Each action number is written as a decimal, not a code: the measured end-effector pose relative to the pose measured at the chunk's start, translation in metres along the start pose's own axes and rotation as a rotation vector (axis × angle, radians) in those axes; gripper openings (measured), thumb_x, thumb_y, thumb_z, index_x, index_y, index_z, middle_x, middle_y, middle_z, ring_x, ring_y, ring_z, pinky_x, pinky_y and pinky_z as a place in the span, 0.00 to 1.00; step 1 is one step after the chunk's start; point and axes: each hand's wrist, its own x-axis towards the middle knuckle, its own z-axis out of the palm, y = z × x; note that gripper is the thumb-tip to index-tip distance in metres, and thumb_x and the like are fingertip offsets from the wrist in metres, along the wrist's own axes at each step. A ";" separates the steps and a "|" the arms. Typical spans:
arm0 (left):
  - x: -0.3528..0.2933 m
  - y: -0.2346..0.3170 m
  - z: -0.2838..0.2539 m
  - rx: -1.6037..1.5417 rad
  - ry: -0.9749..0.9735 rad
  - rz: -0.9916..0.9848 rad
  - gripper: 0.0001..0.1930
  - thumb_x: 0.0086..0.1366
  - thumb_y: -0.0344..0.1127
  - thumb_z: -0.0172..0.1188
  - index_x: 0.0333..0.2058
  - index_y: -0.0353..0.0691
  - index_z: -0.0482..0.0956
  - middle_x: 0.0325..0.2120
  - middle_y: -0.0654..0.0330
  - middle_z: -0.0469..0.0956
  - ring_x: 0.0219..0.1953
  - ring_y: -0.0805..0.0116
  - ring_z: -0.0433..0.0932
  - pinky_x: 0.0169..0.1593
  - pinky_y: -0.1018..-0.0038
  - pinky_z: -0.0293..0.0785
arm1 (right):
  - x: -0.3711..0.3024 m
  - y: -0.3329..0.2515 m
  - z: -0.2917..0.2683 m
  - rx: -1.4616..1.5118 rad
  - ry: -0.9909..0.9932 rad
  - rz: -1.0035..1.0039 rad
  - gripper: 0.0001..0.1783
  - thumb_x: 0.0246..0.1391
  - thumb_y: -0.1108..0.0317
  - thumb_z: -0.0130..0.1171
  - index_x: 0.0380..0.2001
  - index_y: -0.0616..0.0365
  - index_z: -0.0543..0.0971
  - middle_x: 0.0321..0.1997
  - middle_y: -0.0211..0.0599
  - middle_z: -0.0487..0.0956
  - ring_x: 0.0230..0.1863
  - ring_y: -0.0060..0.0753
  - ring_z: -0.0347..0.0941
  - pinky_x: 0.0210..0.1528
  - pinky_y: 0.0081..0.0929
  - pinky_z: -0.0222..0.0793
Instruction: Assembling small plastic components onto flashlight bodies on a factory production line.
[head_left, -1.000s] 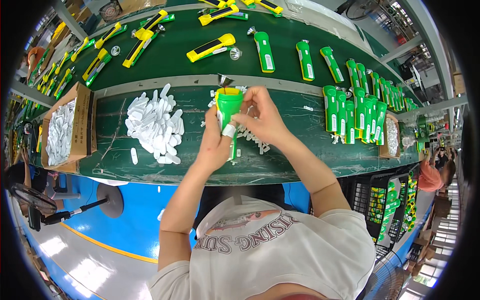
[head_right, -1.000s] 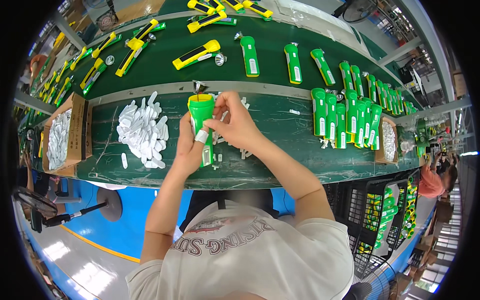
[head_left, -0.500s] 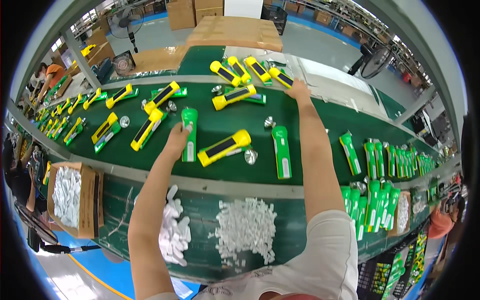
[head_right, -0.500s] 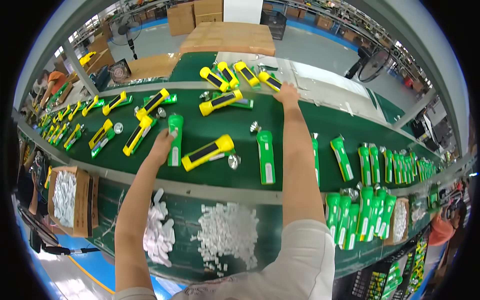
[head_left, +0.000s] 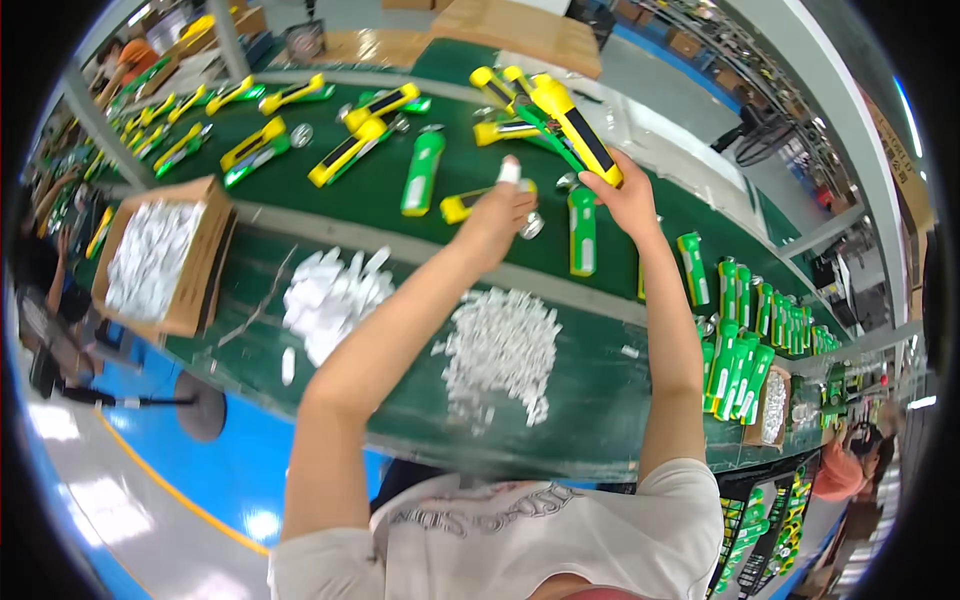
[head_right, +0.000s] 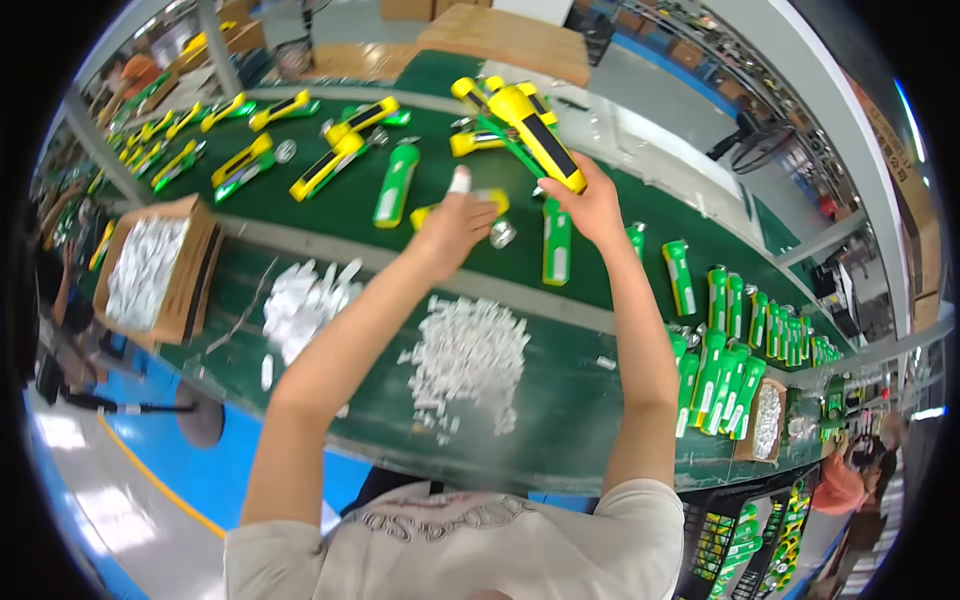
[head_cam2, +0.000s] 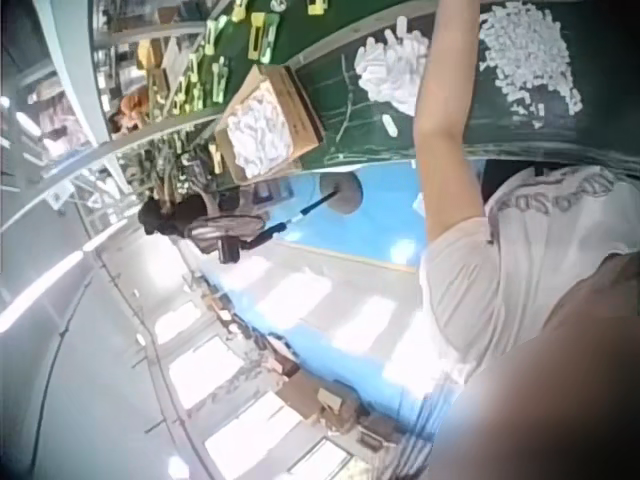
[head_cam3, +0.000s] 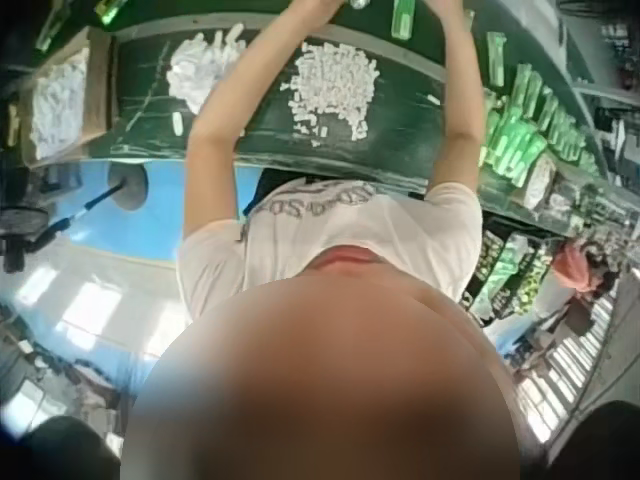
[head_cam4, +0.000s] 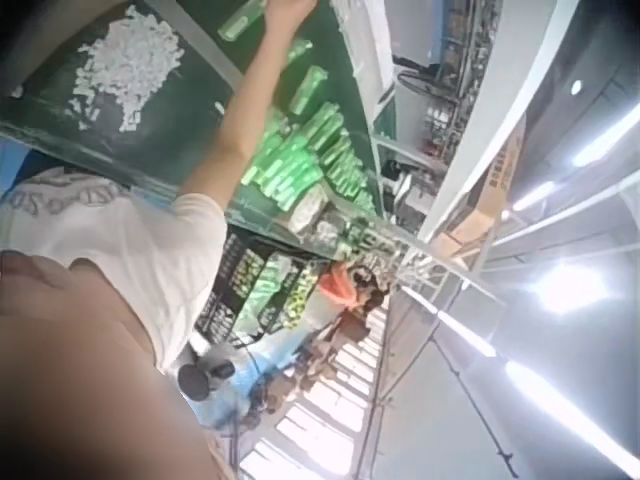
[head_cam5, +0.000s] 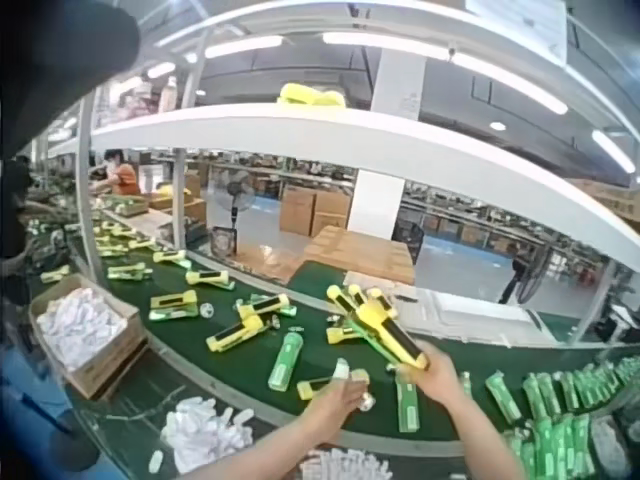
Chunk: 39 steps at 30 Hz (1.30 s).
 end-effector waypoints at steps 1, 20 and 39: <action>-0.021 -0.001 0.011 -0.118 -0.037 0.008 0.38 0.67 0.68 0.48 0.57 0.35 0.68 0.50 0.55 0.75 0.55 0.63 0.73 0.58 0.66 0.67 | -0.023 -0.021 0.014 0.036 -0.034 0.002 0.32 0.51 0.64 0.72 0.58 0.61 0.72 0.41 0.31 0.80 0.34 0.18 0.75 0.31 0.19 0.75; -0.257 0.037 -0.169 -0.522 0.336 0.497 0.29 0.70 0.59 0.49 0.55 0.39 0.67 0.42 0.53 0.74 0.48 0.57 0.78 0.56 0.49 0.77 | -0.162 -0.105 0.201 0.111 -0.325 -0.189 0.20 0.51 0.74 0.65 0.49 0.57 0.77 0.47 0.39 0.75 0.53 0.37 0.72 0.44 0.32 0.74; -0.258 -0.002 -0.089 -0.534 -0.089 0.335 0.30 0.74 0.54 0.36 0.66 0.39 0.57 0.62 0.53 0.66 0.64 0.53 0.65 0.68 0.55 0.58 | -0.168 -0.157 0.153 0.329 -0.336 -0.444 0.17 0.54 0.79 0.59 0.48 0.57 0.82 0.33 0.33 0.72 0.34 0.26 0.70 0.35 0.21 0.67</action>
